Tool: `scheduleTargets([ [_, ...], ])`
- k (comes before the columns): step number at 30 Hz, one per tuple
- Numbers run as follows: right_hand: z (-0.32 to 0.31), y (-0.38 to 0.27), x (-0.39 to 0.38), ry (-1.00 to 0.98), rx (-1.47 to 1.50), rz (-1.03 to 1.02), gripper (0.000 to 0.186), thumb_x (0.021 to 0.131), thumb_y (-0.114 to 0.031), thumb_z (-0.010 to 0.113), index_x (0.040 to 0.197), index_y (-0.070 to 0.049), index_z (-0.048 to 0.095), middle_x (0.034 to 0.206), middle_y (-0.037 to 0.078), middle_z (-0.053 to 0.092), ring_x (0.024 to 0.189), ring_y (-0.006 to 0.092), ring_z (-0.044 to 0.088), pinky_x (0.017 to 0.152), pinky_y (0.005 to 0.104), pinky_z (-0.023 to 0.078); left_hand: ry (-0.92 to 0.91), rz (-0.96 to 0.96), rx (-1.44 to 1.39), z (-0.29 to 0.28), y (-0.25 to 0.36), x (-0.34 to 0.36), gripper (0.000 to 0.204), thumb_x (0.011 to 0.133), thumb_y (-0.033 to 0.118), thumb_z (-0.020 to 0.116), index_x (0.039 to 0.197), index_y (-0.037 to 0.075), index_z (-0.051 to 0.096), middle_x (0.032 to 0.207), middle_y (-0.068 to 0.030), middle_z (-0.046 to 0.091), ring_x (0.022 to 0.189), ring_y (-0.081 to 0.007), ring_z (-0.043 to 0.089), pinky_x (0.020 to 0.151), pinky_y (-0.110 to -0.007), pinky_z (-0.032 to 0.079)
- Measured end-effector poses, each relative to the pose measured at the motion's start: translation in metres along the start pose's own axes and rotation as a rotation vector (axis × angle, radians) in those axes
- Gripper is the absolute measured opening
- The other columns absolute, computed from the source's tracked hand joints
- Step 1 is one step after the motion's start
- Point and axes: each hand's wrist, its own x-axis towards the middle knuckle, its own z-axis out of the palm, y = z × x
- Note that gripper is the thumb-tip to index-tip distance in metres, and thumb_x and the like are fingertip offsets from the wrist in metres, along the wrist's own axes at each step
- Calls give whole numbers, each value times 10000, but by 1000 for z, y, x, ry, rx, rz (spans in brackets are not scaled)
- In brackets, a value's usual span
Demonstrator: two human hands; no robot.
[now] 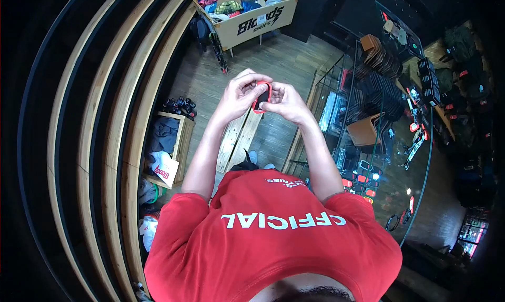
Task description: Cleaning and organizing various small patches and pouches on a glass display counter using a microfiber cloth.
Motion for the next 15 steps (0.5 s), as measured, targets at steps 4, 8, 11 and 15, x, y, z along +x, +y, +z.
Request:
scheduleTargets([
  [4, -8, 6, 4, -67, -55, 37, 400, 736, 31, 761, 1108, 4, 618, 988, 26, 677, 883, 84, 631, 851, 256, 514, -67, -58, -81, -3, -6, 4, 166, 943, 127, 621, 994, -22, 675, 916, -39, 578, 881, -105, 600, 795, -248, 487],
  [8, -11, 18, 9, -189, 5, 110, 398, 743, 32, 771, 1111, -5, 625, 985, 36, 684, 893, 101, 638, 863, 271, 512, -86, -47, -160, -5, -36, 5, 241, 983, 195, 569, 903, -16, 655, 832, -37, 599, 825, -107, 582, 755, -258, 468],
  [11, -3, 27, 10, -190, 25, 136, 370, 752, 35, 766, 1093, -7, 628, 974, 29, 686, 862, 97, 641, 832, 262, 517, -35, -15, -207, 2, -54, 4, 383, 1018, 276, 500, 793, -11, 614, 784, -34, 593, 740, -88, 546, 674, -247, 435],
  [15, 12, 25, 4, -58, 88, 153, 407, 763, 28, 760, 1135, -17, 601, 909, 9, 666, 806, 76, 628, 761, 227, 520, 171, -130, -296, 7, -74, 0, 474, 1042, 364, 434, 733, 40, 592, 648, 22, 550, 598, -50, 491, 577, -222, 404],
])
